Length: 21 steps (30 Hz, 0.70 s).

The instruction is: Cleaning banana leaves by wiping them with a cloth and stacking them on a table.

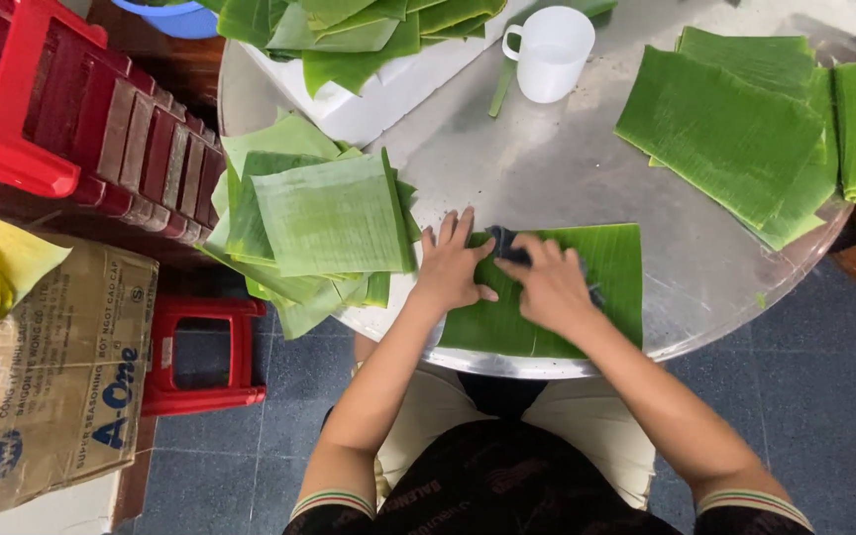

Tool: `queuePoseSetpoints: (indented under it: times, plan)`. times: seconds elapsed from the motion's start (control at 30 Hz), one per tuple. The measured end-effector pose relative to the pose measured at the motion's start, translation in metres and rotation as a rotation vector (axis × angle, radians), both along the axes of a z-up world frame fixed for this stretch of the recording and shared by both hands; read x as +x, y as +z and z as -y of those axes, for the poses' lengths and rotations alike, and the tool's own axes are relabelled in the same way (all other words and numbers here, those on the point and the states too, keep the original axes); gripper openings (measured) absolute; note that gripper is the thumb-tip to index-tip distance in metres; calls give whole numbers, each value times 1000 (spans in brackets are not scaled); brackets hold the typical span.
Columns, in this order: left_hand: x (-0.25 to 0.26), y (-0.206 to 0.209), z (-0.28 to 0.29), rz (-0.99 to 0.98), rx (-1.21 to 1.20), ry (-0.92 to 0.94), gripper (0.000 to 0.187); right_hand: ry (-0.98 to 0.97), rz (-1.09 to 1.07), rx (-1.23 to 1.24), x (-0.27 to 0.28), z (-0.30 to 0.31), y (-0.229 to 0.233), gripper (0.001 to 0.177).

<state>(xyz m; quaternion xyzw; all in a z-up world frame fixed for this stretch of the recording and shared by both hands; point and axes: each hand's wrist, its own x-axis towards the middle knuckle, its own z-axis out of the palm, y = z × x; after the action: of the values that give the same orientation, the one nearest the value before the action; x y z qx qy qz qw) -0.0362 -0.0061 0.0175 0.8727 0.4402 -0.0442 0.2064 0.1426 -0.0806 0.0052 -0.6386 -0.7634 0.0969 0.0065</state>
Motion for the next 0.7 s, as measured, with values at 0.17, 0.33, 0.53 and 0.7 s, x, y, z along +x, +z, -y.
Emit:
queuePoseSetpoints:
  times: [0.17,0.33,0.53,0.7]
  plan:
    - [10,-8,-14,-51,-13,-7,82,-60,58,51,8,-14,-21,68]
    - [16,-54,-39,-38,13,-13,56,172,-108,16,-7,55,-8,53]
    - [32,-37,-38,96,123,42,27,232,-929,1,48,109,-18,40]
    - [43,-66,-57,161,88,93,27,-140,-1371,348,125,144,-43,38]
